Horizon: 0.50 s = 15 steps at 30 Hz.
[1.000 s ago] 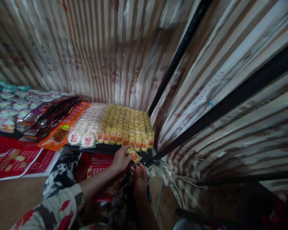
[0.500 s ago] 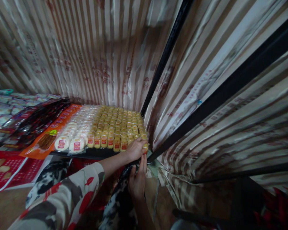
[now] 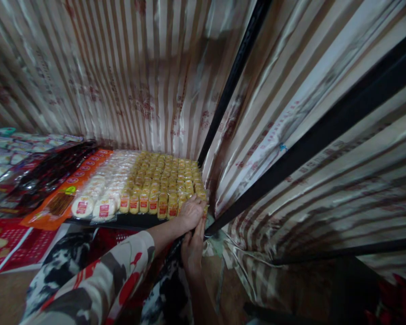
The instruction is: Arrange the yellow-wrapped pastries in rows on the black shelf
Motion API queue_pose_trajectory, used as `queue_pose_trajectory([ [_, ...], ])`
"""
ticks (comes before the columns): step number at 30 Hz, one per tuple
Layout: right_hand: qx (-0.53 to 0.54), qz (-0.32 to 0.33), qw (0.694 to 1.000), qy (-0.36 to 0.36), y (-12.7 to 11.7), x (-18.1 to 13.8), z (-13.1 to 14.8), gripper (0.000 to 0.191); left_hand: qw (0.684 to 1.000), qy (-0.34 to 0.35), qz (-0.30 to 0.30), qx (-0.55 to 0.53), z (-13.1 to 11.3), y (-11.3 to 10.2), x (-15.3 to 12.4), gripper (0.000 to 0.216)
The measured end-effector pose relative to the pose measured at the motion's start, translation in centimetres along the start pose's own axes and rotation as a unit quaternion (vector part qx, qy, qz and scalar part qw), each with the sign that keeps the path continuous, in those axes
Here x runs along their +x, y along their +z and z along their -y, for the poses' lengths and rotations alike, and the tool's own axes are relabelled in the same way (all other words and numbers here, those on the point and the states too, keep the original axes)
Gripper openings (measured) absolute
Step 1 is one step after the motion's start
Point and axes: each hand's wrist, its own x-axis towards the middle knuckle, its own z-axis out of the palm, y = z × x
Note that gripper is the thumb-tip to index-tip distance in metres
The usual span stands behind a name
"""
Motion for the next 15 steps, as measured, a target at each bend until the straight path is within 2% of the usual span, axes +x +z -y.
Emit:
queue_pose_trajectory([
  [7,-0.013,-0.012,0.999,-0.027,1.1,0.8,-1.5,0.056,0.993,0.003,-0.096,-0.073,0.4,1.4,-0.8,0.015],
  [12,-0.057,0.026,0.995,-0.078,1.3,1.0,-1.2,0.051,0.980,-0.013,-0.140,-0.141,0.1,1.7,-4.5,0.021],
  [15,-0.056,0.003,0.996,-0.065,1.3,0.7,-1.4,0.054,0.972,-0.018,-0.156,-0.177,0.1,2.1,-7.6,0.025],
])
